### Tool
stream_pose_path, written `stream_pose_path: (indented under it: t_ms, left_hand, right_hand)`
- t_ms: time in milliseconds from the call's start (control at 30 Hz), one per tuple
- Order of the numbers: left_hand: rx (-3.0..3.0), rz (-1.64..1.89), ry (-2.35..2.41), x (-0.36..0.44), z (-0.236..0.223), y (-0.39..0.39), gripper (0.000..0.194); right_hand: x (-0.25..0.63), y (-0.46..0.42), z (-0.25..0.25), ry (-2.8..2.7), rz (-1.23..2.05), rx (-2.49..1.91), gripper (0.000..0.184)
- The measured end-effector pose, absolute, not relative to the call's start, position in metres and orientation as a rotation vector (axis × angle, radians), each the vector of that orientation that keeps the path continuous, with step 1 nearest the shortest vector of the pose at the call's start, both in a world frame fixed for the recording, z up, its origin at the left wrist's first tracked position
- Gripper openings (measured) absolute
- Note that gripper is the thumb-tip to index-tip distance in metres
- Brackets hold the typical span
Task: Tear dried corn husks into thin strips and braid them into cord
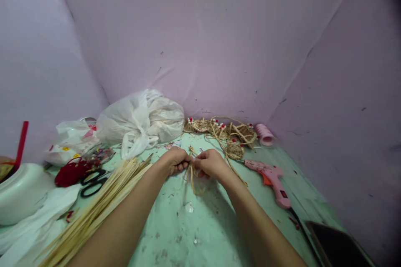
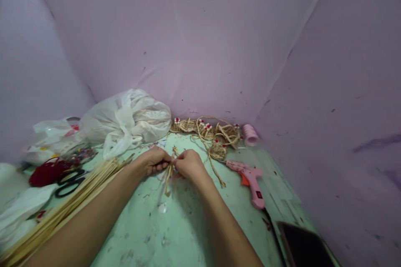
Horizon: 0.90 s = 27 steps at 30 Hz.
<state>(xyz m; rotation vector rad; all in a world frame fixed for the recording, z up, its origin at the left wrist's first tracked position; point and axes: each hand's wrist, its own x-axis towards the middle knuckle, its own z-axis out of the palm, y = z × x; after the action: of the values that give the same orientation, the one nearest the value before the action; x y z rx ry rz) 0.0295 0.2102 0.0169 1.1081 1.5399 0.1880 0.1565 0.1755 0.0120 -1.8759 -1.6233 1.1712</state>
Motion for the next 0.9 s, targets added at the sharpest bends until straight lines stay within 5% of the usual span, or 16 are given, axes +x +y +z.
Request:
stream_pose_path:
  t_ms: [200,400,900]
  left_hand:
    - [1.174,0.154,1.523,0.026,0.014,0.21,0.029]
    - [1.295,0.209,1.459,0.021,0.014,0.206,0.01]
    - [1.258,0.229,1.458,0.017,0.014,0.207,0.011]
  right_hand:
    - [0.155,0.18,-0.008,-1.555,1.143,-1.781,0.008]
    - [0.159,0.18,-0.004,-1.372,1.417,-1.664,0.015]
    - [0.167,0.187,-0.008,-1.483,1.226,-1.694,0.013]
